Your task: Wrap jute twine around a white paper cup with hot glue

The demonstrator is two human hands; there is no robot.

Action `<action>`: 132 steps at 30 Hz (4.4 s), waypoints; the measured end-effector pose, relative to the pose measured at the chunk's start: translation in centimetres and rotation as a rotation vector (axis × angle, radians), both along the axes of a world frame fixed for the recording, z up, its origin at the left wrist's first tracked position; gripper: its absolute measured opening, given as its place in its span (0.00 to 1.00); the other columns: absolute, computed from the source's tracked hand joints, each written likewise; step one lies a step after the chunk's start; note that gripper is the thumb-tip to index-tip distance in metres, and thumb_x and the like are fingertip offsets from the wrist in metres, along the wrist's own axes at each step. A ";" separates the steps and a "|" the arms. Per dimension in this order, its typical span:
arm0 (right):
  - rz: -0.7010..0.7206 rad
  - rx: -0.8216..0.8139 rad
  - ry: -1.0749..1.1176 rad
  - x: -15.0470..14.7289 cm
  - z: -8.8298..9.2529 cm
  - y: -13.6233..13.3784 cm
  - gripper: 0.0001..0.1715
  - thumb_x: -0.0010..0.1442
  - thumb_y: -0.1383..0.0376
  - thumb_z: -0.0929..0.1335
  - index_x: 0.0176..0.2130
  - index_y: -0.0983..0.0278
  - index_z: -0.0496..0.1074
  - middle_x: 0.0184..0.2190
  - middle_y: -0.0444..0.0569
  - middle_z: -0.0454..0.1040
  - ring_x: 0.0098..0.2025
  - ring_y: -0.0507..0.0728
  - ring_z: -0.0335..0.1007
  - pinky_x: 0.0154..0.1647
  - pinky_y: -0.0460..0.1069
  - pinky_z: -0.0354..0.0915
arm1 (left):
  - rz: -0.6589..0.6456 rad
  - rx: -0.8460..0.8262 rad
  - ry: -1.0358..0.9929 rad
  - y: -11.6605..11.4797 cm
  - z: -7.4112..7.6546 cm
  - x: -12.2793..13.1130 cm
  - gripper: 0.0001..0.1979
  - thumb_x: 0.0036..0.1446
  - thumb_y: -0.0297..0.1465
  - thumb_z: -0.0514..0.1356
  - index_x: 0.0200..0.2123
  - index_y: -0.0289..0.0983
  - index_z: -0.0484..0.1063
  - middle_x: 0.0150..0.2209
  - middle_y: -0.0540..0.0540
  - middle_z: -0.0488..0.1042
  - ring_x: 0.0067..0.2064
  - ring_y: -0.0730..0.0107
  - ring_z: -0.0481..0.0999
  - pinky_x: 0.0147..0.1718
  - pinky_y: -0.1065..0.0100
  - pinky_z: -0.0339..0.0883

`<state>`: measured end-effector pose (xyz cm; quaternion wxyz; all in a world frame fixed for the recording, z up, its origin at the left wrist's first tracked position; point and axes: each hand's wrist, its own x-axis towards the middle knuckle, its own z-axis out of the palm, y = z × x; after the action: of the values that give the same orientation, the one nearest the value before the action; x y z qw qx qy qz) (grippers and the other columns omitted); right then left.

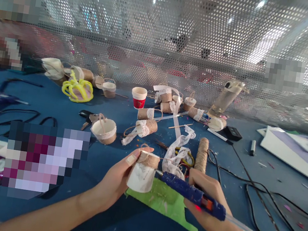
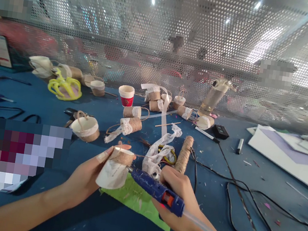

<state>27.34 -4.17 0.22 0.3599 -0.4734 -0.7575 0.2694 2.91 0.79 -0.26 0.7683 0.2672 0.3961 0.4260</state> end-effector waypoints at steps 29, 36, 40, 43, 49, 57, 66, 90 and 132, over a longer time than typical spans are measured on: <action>0.203 -0.239 0.538 -2.0 0.4 0.3 0.09 0.62 0.70 0.69 0.43 0.59 0.73 0.50 0.50 0.76 0.56 0.60 0.71 0.57 0.53 0.66 | -0.697 0.140 0.052 -1.5 0.1 -0.2 0.15 0.62 0.41 0.61 0.49 0.43 0.77 0.46 0.47 0.79 0.47 0.67 0.76 0.48 0.69 0.64; 0.338 -0.324 0.658 -2.6 -0.4 0.2 0.08 0.62 0.69 0.70 0.33 0.61 0.67 0.42 0.50 0.78 0.43 0.56 0.74 0.47 0.53 0.68 | -0.755 0.081 0.183 -1.7 0.3 -0.2 0.22 0.50 0.48 0.68 0.45 0.42 0.80 0.42 0.49 0.79 0.47 0.64 0.73 0.48 0.68 0.61; 0.321 -0.370 0.621 -2.3 -0.9 0.1 0.07 0.59 0.70 0.73 0.38 0.62 0.72 0.38 0.48 0.79 0.40 0.55 0.75 0.42 0.49 0.68 | -0.748 0.036 0.218 -1.7 0.0 0.0 0.25 0.46 0.50 0.70 0.43 0.40 0.80 0.38 0.50 0.77 0.43 0.65 0.72 0.47 0.68 0.61; 0.300 -0.382 0.606 -2.2 -0.8 0.0 0.09 0.58 0.71 0.74 0.40 0.62 0.74 0.39 0.47 0.79 0.41 0.55 0.76 0.43 0.48 0.69 | -0.756 0.018 0.195 -1.5 -0.3 -0.1 0.24 0.48 0.48 0.69 0.44 0.39 0.79 0.39 0.49 0.76 0.42 0.68 0.72 0.46 0.69 0.61; 0.120 -0.403 0.591 -2.3 -0.6 0.3 0.07 0.57 0.66 0.75 0.37 0.63 0.75 0.35 0.45 0.77 0.36 0.52 0.73 0.39 0.46 0.69 | -0.723 0.044 0.124 -1.6 0.2 -0.2 0.21 0.59 0.47 0.61 0.47 0.37 0.76 0.36 0.47 0.78 0.40 0.66 0.75 0.42 0.68 0.66; 0.047 -0.188 0.481 -2.3 0.0 0.4 0.05 0.60 0.65 0.71 0.39 0.58 0.73 0.44 0.50 0.77 0.48 0.62 0.75 0.52 0.54 0.70 | -0.724 0.042 0.110 -1.8 0.5 0.1 0.19 0.63 0.44 0.56 0.47 0.37 0.75 0.33 0.43 0.81 0.39 0.63 0.78 0.37 0.67 0.69; 0.379 0.071 0.472 -3.0 0.9 0.7 0.11 0.62 0.61 0.71 0.31 0.58 0.66 0.46 0.53 0.82 0.63 0.66 0.65 0.61 0.64 0.62 | -0.805 0.178 0.212 -1.6 0.5 0.6 0.17 0.61 0.42 0.60 0.45 0.37 0.79 0.38 0.46 0.81 0.42 0.60 0.77 0.47 0.62 0.65; -0.001 -0.092 0.569 -2.0 1.0 -0.7 0.11 0.56 0.66 0.75 0.30 0.57 0.69 0.29 0.44 0.78 0.27 0.56 0.73 0.31 0.50 0.70 | -0.284 0.113 0.257 -0.5 0.4 0.0 0.21 0.59 0.48 0.60 0.50 0.42 0.69 0.42 0.47 0.77 0.40 0.63 0.75 0.37 0.66 0.64; -0.317 -0.393 0.565 -2.6 1.4 0.1 0.10 0.53 0.61 0.75 0.28 0.62 0.72 0.22 0.39 0.70 0.24 0.50 0.66 0.28 0.47 0.65 | -0.308 0.277 0.106 -0.9 -0.1 -0.3 0.13 0.65 0.42 0.57 0.50 0.44 0.69 0.46 0.48 0.75 0.45 0.66 0.74 0.40 0.70 0.66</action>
<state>24.69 -4.04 1.64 0.4943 -0.5518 -0.4796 0.4703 2.57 -0.14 -0.37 0.7583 0.4495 0.3281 0.3394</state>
